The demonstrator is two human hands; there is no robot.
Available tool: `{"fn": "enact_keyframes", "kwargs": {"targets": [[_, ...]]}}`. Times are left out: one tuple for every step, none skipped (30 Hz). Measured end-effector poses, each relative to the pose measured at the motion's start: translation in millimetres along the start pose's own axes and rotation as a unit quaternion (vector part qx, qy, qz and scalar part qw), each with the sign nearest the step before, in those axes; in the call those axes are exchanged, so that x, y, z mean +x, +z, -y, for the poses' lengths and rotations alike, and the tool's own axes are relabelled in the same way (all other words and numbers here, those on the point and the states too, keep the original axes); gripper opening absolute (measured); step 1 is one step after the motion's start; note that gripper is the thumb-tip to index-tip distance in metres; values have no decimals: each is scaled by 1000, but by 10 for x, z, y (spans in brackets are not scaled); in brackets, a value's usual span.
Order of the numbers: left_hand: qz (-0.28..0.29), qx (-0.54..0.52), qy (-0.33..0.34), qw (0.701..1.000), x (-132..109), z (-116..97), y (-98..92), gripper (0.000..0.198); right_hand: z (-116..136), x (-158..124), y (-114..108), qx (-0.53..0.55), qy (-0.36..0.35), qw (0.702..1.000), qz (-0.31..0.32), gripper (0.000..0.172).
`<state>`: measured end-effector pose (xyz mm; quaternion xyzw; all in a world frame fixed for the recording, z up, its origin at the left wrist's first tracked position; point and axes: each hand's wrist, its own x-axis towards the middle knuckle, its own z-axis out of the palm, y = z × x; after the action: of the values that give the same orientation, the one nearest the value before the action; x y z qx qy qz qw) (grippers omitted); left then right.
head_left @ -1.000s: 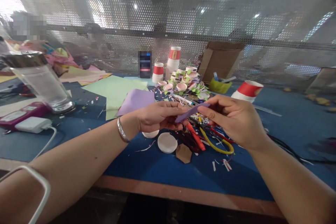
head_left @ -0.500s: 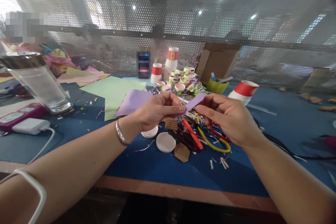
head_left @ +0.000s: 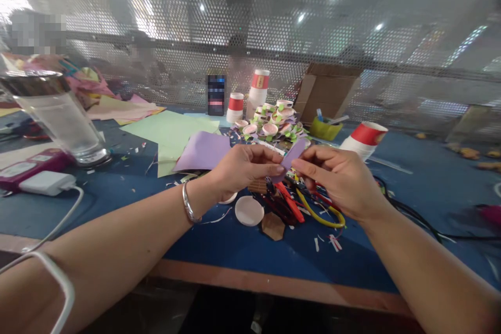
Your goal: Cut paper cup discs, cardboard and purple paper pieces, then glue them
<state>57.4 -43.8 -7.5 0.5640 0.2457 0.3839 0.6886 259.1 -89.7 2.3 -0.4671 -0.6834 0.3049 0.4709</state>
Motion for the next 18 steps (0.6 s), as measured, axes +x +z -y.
{"fn": "enact_keyframes", "kwargs": {"targets": [[1,-7,-16,1000,-4,-2,3,12,0,2,-1,-8,-3,1000,1,23],[-2,-12,-27,1000,-7,-1,4,11,0,2,-3,-15,-4,1000,2,24],[-6,-16,-34,999,-8,2,4,10,2,2,-5,-22,-4,1000,4,24],[-11,-16,-38,999,-9,7,4,10,5,1,-6,-27,-3,1000,6,26],[-14,-13,-42,999,-9,12,3,10,10,0,-5,-32,-2,999,8,27],[-17,-9,-45,999,-9,15,3,12,15,-1,-3,-34,-1,999,10,27],[-18,-5,-46,999,-9,17,5,13,22,-2,1,-35,0,999,11,28],[-18,-3,-46,999,-10,16,8,15,28,-2,6,-35,1,999,12,28],[-19,-1,-45,999,-10,12,12,15,34,-1,12,-35,2,999,14,28],[-20,1,-44,999,-10,6,16,15,38,1,17,-35,2,999,15,27],[-25,3,-42,999,-9,-2,19,14,40,3,20,-35,2,999,16,27],[-33,8,-37,999,-6,-10,19,13,39,5,21,-37,1,999,17,26],[-46,16,-30,998,-1,-18,16,12,36,5,19,-41,1,999,19,25],[-62,26,-18,998,7,-24,8,12,30,4,16,-48,0,999,23,24],[-82,36,-5,996,16,-29,-4,13,23,2,12,-59,0,998,31,24],[-104,44,8,994,27,-33,-19,14,17,-3,9,-75,0,996,45,24],[-124,48,19,991,38,-35,-36,14,13,-9,8,-96,2,993,66,25],[-142,50,28,988,49,-37,-52,15,12,-15,12,-122,5,988,92,25]]}}
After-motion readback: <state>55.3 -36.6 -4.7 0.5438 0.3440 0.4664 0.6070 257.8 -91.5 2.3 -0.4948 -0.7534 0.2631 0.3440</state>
